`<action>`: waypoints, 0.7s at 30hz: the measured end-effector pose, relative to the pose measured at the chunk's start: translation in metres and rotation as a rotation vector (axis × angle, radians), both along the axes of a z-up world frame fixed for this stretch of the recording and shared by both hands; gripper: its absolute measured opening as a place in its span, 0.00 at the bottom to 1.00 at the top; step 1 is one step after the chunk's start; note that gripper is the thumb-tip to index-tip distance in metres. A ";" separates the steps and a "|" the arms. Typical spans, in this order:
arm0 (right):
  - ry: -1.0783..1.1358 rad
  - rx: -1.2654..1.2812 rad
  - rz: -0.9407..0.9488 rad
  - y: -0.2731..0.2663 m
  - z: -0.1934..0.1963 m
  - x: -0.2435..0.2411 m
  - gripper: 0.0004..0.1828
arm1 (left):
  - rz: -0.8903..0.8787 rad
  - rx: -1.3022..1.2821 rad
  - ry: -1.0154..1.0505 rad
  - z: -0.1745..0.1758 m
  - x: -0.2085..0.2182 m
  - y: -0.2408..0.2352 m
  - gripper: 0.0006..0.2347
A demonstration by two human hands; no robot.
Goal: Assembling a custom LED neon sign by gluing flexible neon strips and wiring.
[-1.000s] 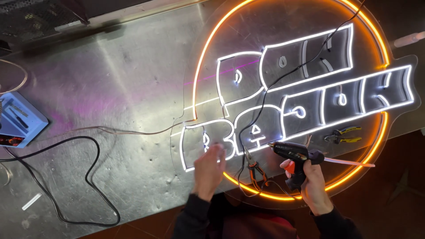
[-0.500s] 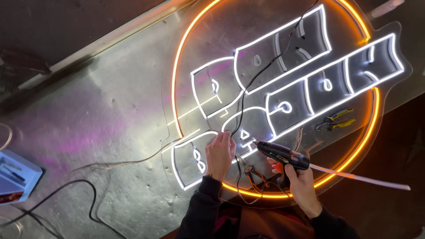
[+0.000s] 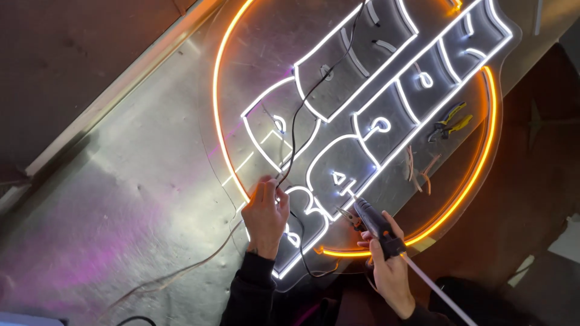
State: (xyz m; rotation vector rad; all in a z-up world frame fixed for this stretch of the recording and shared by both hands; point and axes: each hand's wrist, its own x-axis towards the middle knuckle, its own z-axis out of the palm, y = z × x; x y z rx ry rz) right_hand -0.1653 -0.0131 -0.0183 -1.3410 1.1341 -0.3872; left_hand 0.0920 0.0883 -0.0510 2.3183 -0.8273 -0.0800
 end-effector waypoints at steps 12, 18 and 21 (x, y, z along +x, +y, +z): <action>0.142 -0.359 0.118 0.035 -0.053 0.009 0.34 | -0.680 0.002 0.273 -0.006 0.034 -0.059 0.06; 0.108 -0.387 0.066 0.047 -0.070 0.016 0.34 | -0.687 -0.250 0.363 0.011 0.061 -0.060 0.03; 0.075 -0.348 -0.013 0.062 -0.077 0.019 0.33 | -0.526 -0.302 0.541 -0.002 0.065 -0.045 0.05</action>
